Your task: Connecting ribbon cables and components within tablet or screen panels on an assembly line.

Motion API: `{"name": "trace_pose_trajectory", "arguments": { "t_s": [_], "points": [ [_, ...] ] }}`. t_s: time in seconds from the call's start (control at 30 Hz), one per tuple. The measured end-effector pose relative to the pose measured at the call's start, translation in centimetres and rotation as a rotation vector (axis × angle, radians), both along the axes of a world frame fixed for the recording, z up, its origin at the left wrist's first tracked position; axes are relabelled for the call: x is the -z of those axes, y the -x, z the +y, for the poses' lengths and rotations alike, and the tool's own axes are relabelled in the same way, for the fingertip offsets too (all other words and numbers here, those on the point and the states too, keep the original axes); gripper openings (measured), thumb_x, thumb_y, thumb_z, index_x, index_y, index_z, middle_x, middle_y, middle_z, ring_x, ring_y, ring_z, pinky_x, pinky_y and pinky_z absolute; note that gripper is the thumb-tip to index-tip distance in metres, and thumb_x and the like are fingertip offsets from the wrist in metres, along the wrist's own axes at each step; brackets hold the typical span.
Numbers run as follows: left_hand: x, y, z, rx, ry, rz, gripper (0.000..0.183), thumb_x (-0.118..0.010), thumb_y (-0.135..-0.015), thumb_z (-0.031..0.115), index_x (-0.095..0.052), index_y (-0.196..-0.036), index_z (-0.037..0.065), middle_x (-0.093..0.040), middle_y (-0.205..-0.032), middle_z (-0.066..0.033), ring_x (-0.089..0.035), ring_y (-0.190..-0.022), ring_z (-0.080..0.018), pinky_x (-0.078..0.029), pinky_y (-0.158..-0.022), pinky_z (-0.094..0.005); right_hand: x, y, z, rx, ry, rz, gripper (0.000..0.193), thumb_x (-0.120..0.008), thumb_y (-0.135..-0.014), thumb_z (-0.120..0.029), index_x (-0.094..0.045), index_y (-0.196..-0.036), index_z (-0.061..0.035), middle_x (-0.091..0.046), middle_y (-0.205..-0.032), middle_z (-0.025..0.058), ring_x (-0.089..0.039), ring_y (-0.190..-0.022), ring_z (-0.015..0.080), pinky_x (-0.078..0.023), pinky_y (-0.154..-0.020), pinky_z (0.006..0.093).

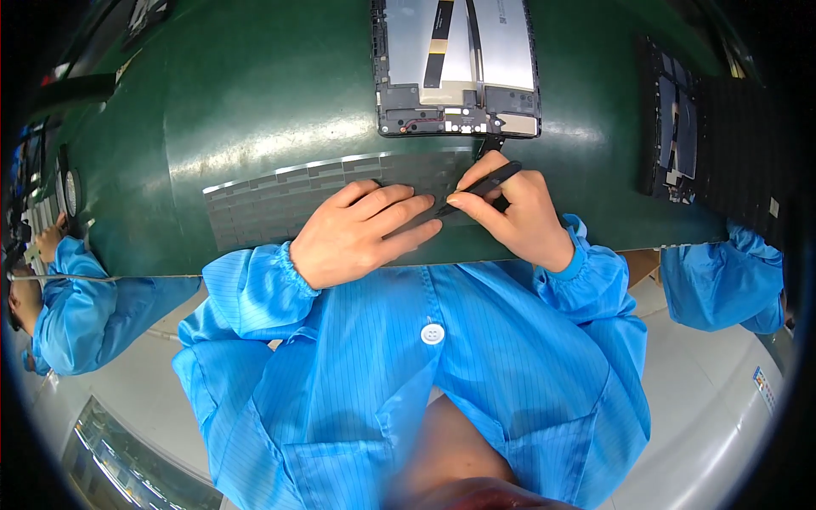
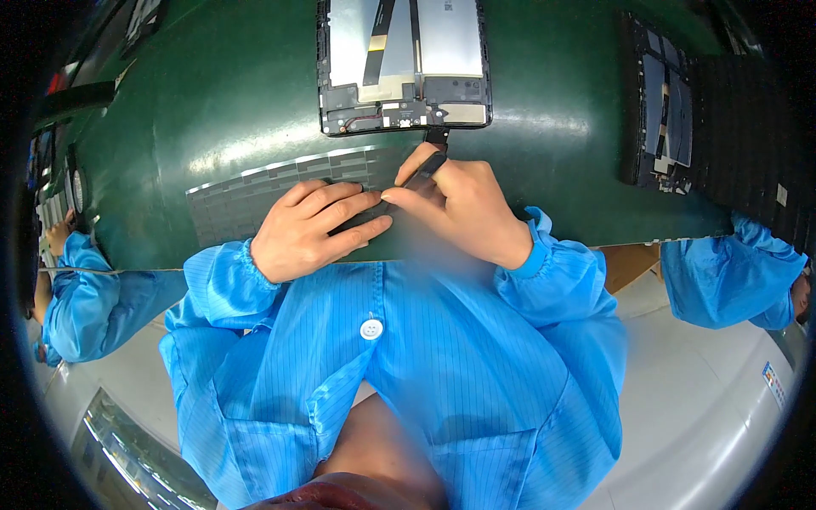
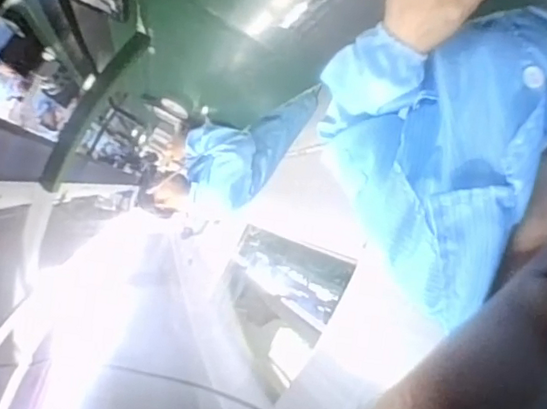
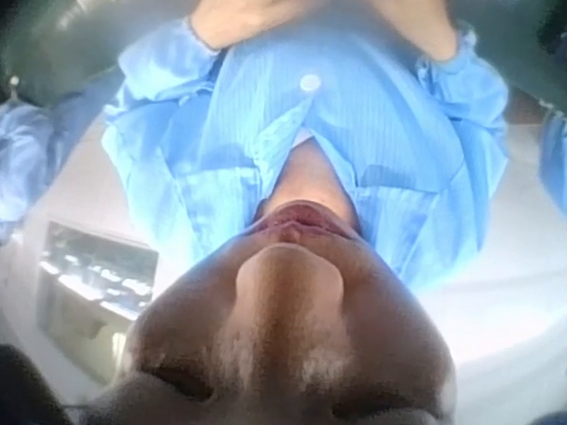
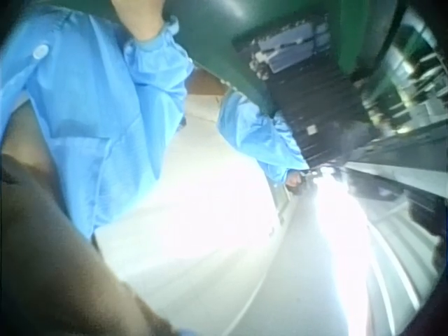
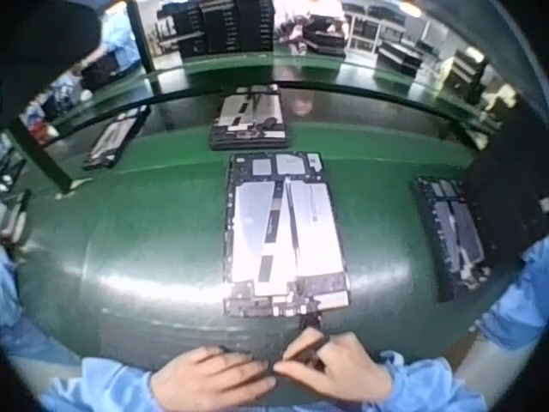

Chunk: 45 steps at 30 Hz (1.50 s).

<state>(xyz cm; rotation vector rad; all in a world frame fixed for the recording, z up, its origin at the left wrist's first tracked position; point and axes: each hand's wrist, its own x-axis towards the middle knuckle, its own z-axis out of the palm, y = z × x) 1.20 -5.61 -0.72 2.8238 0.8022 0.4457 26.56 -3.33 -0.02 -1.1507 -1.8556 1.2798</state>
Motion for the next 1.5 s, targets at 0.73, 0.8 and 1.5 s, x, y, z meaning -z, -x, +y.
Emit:
{"name": "trace_pose_trajectory", "arguments": {
  "t_s": [0.73,0.8,1.5],
  "points": [
    [-1.5,1.6,5.5,-0.205,-0.082,-0.279,0.035,-0.079,-0.068,0.007,-0.074,-0.102,0.011,-0.070,-0.099,-0.0042,-0.067,-0.085,-0.0210,-0.055,-0.068,-0.0326,-3.3,2.6,11.0,-0.028,0.319,0.160,0.025,-0.062,-0.102,-0.025,-0.058,-0.106,0.0000,-0.069,-0.082,0.0097,-0.070,-0.073,0.0141,-0.056,-0.059,0.0258],
    [-0.7,2.0,5.8,-0.213,-0.165,-0.244,0.037,-0.071,-0.069,0.013,-0.073,-0.106,0.012,-0.068,-0.104,-0.0008,-0.065,-0.089,-0.0188,-0.054,-0.072,-0.0306,-3.1,2.9,10.9,-0.009,0.374,0.145,0.025,-0.061,-0.103,-0.024,-0.058,-0.105,0.0002,-0.069,-0.081,0.0111,-0.071,-0.071,0.0150,-0.056,-0.059,0.0264],
    [-0.4,2.0,6.0,-0.243,-0.190,-0.245,0.038,-0.068,-0.068,0.013,-0.074,-0.105,0.010,-0.071,-0.106,-0.0010,-0.066,-0.089,-0.0183,-0.055,-0.072,-0.0297,-2.9,3.7,10.1,0.083,0.306,0.123,0.021,-0.063,-0.101,-0.021,-0.059,-0.098,0.0000,-0.070,-0.076,0.0117,-0.072,-0.069,0.0153,-0.056,-0.056,0.0256]
  ]
}}
